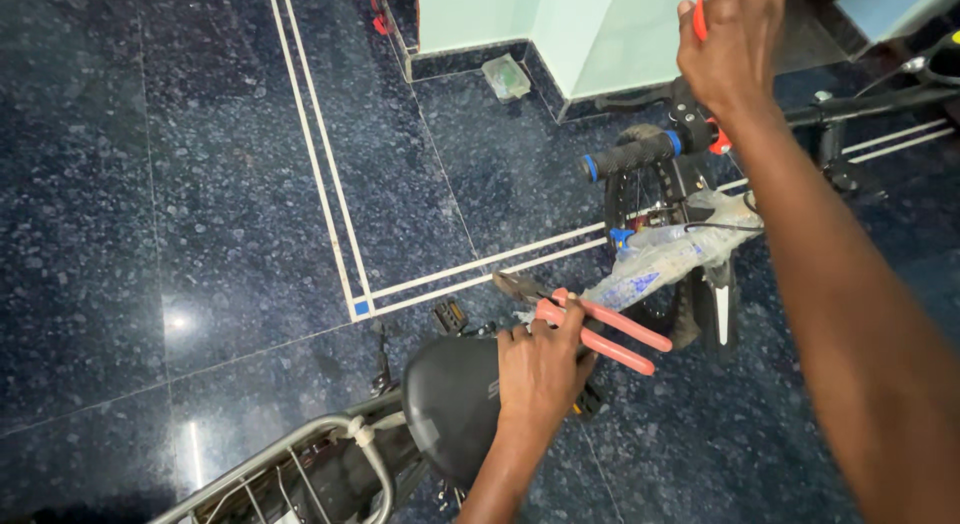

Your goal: The person uses pliers to adjust the rear wheel axle and chain tension on a bicycle. They reposition the bike to access different parts of the drivetrain and continue tightening components near the rear hub.

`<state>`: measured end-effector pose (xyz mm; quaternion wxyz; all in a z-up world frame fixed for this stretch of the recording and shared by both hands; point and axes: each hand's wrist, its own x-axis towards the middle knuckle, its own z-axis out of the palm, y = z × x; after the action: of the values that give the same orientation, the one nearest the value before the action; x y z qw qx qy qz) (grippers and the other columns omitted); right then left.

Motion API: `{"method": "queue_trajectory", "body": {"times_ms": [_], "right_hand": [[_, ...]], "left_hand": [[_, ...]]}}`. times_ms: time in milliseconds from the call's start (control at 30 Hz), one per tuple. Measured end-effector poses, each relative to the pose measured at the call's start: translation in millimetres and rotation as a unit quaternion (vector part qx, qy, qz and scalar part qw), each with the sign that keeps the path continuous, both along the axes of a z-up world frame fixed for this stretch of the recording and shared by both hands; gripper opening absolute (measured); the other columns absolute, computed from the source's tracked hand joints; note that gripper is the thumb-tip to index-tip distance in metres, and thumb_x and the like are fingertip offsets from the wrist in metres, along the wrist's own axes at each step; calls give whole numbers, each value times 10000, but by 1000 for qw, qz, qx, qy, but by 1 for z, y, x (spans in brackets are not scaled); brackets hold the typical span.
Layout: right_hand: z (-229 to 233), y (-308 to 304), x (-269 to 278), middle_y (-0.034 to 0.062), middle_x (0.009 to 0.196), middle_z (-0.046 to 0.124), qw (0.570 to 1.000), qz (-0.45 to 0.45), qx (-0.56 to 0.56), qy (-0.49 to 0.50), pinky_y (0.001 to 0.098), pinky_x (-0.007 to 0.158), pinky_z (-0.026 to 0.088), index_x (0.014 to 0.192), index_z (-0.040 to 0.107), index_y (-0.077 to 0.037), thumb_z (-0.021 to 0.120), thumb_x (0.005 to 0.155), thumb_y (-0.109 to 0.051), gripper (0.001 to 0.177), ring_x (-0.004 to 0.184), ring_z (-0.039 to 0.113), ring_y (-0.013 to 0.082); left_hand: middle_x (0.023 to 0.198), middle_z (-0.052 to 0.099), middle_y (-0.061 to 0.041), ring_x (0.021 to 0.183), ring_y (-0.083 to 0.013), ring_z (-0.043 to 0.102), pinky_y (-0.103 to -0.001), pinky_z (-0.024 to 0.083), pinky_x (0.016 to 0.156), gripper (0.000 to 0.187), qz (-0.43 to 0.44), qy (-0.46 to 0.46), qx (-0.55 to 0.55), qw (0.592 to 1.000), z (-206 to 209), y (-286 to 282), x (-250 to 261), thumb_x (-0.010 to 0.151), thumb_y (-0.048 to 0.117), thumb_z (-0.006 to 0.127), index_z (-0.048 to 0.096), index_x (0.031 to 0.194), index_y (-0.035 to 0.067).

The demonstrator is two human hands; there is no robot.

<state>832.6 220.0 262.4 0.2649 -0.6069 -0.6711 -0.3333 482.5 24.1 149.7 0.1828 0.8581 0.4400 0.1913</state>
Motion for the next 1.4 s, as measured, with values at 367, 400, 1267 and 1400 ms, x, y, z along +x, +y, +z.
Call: {"method": "queue_trajectory", "body": {"times_ms": [367, 400, 1267, 1400], "right_hand": [[17, -39, -3, 214, 1230, 595, 988, -141, -65, 7, 607, 839, 508, 1211, 622, -55, 747, 975, -250, 331, 1209, 545, 450], [22, -43, -9, 216, 1204, 599, 987, -139, -80, 6, 617, 799, 506, 1197, 628, -63, 775, 1007, -303, 340, 1161, 552, 452], [2, 18, -16, 313, 1360, 529, 971, -22, -205, 118, 626, 888, 464, 1648, 374, -207, 621, 1071, -501, 693, 1081, 593, 544], [12, 4, 6, 258, 1185, 684, 935, -105, -337, -35, 623, 878, 467, 1655, 358, -300, 436, 1027, -627, 712, 1059, 641, 493]], "left_hand": [[884, 703, -189, 771, -370, 697, -515, 518, 751, 655, -49, 46, 67, 996, -9, -27, -1, 792, 128, 707, 502, 1412, 79], [894, 704, -195, 778, -373, 698, -514, 520, 746, 664, -59, 51, 60, 995, -10, -25, -2, 777, 131, 704, 501, 1407, 77], [946, 712, -219, 757, -409, 701, -523, 541, 667, 831, -135, -16, -1, 991, -7, 82, -37, 622, 185, 862, 502, 1366, 99], [926, 727, -195, 791, -405, 706, -517, 547, 691, 786, -128, 1, -4, 992, -6, 114, -47, 644, 216, 861, 521, 1344, 106]]}}
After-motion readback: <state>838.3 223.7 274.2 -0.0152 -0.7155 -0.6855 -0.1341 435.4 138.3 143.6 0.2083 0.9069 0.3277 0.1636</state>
